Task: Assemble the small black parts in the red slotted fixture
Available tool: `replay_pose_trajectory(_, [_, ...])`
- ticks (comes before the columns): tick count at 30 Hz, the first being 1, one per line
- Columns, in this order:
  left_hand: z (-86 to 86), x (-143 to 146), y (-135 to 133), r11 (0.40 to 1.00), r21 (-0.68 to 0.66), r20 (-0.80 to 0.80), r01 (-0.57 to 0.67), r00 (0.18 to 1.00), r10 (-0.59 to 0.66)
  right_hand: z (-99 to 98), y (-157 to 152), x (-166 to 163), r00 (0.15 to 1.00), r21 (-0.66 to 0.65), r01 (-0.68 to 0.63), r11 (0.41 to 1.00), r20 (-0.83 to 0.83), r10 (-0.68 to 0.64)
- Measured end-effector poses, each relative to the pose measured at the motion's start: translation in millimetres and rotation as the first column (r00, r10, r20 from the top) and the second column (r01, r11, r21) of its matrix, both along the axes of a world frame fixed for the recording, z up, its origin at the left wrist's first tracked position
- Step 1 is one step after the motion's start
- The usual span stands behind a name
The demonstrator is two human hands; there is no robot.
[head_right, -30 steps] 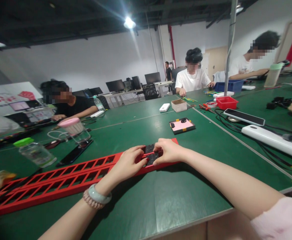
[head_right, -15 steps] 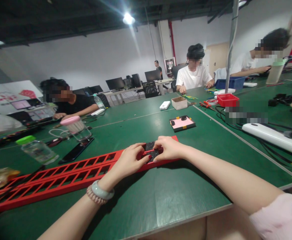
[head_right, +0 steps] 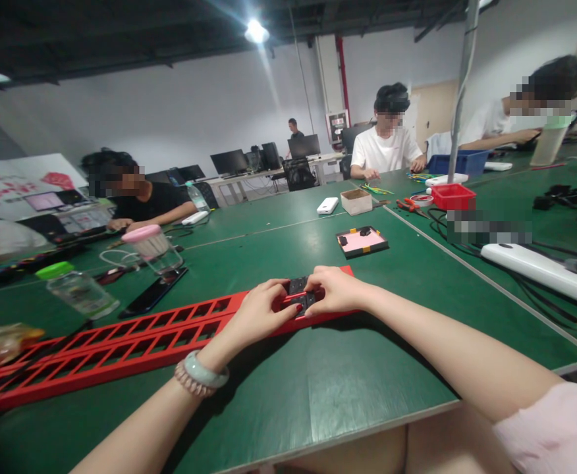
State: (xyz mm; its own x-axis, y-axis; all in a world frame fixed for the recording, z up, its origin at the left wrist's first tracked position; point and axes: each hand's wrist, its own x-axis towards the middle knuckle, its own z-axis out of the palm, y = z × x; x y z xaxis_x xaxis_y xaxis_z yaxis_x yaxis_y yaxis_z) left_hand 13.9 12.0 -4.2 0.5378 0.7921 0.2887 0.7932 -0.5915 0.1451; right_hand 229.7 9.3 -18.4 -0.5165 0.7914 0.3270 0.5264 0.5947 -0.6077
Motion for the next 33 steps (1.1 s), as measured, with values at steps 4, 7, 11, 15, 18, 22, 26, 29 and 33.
replay_pose_trajectory(4, [-0.8, -0.1, 0.6, 1.0, -0.002, 0.007, 0.008, 1.0, -0.008, 1.2, -1.7, -0.3, 1.0, -0.002, -0.005, 1.0, 0.01, 0.005])
replay_pose_trajectory(7, [-1.4, -0.3, 0.6, 1.0, -0.001, 0.007, 0.014, 1.0, -0.014, 1.6, -2.6, -0.6, 1.0, -0.005, -0.011, 1.0, 0.01, 0.011])
replay_pose_trajectory(11, [-1.8, -0.7, 0.3, 1.0, -0.004, 0.01, 0.011, 1.0, -0.011, 2.2, -3.6, -0.8, 1.0, 0.002, -0.015, 1.0, 0.026, 0.015])
replay_pose_trajectory(15, [-2.1, -0.6, 0.5, 1.0, -0.007, 0.015, 0.014, 1.0, -0.014, 3.7, -4.4, -0.8, 0.998, 0.018, -0.025, 1.0, 0.064, 0.024])
replay_pose_trajectory(18, [-2.9, -0.5, 0.9, 1.0, 0.001, 0.014, 0.016, 1.0, -0.016, 5.2, -5.0, -1.0, 0.997, 0.021, -0.027, 0.999, 0.077, 0.025])
replay_pose_trajectory(22, [-3.9, -0.9, 1.1, 1.0, 0.011, 0.009, 0.016, 1.0, -0.016, 7.5, -5.5, -1.1, 0.993, 0.025, -0.037, 0.999, 0.113, 0.034])
replay_pose_trajectory(26, [-3.8, -1.3, 1.1, 1.0, 0.014, 0.006, 0.02, 1.0, -0.02, 8.2, -5.4, -0.9, 0.991, 0.031, -0.048, 0.998, 0.126, 0.043])
replay_pose_trajectory(29, [-3.7, -1.3, 0.9, 1.0, 0.015, 0.005, 0.013, 1.0, -0.013, 7.9, -5.3, -0.5, 0.991, 0.031, -0.053, 0.998, 0.127, 0.049])
replay_pose_trajectory(33, [-4.5, -1.6, 1.2, 1.0, 0.019, 0.002, 0.019, 1.0, -0.019, 8.3, -6.3, 0.7, 0.988, 0.044, -0.058, 0.997, 0.144, 0.051])
